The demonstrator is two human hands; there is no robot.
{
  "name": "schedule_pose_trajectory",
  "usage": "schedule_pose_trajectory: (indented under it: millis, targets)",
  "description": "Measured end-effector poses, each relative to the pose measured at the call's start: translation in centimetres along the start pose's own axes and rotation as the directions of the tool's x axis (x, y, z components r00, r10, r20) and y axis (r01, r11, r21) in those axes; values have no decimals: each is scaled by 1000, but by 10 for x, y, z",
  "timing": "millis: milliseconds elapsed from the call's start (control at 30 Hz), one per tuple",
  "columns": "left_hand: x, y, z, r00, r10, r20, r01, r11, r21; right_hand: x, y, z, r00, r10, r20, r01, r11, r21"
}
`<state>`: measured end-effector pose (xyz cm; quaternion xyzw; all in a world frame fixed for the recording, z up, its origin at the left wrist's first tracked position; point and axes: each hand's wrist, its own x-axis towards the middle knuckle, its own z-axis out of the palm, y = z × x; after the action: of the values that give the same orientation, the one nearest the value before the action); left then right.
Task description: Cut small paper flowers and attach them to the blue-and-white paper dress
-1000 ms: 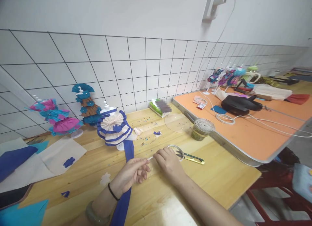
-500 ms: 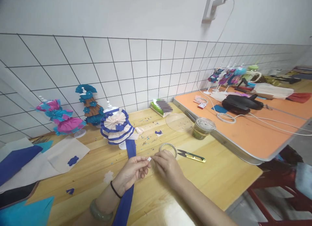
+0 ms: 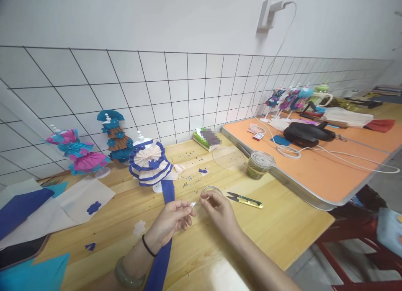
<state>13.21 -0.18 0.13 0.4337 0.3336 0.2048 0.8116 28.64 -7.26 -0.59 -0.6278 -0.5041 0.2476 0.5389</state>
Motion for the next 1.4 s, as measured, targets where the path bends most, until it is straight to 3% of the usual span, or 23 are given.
schedule_pose_trajectory:
  millis: [67,167,267,333,400,467,633,733,833,967,1100,1333,1400]
  targets:
    - [-1,1,2,1000,3,3,-3,1000,21,-4,-6,1,978,-194,77,205,961,-187]
    - [-2,2,4,1000,12,-9,-12,998,57,-7,-12,3,892,-396,219,452,774,-443]
    - [-1,1,5,999,22,-32,-19,996,93,-7,-16,5,844,-451,291,531,629,-567]
    - [-1,0,5,999,25,-38,-21,994,107,-6,-17,5,837,-452,308,540,593,-598]
    - [-1,0,5,999,13,-45,-8,993,117,-6,-16,6,849,-433,302,523,615,-590]
    - [-1,0,5,999,-2,-51,8,992,128,-5,-14,6,883,-386,268,470,698,-541]
    - [-1,0,4,998,-13,-55,21,989,147,-3,-9,5,978,-142,154,183,938,-296]
    - [-2,2,4,997,-25,-69,35,988,151,-1,-10,3,984,19,175,3,993,-122]
    - [-2,3,4,997,-29,-73,41,986,163,1,-11,1,974,114,197,-106,993,-47]
    - [-2,4,4,998,-24,-60,34,983,181,0,-6,-1,976,116,182,-109,993,-49]
    - [-2,6,3,999,-15,-47,25,978,206,-1,-1,-1,986,13,168,3,996,-94]
    - [2,9,-1,969,142,-203,-88,963,255,-5,-9,3,972,-65,228,99,985,-141]
    - [1,9,0,970,135,-201,-87,969,230,-6,-12,5,966,-66,249,104,984,-142]
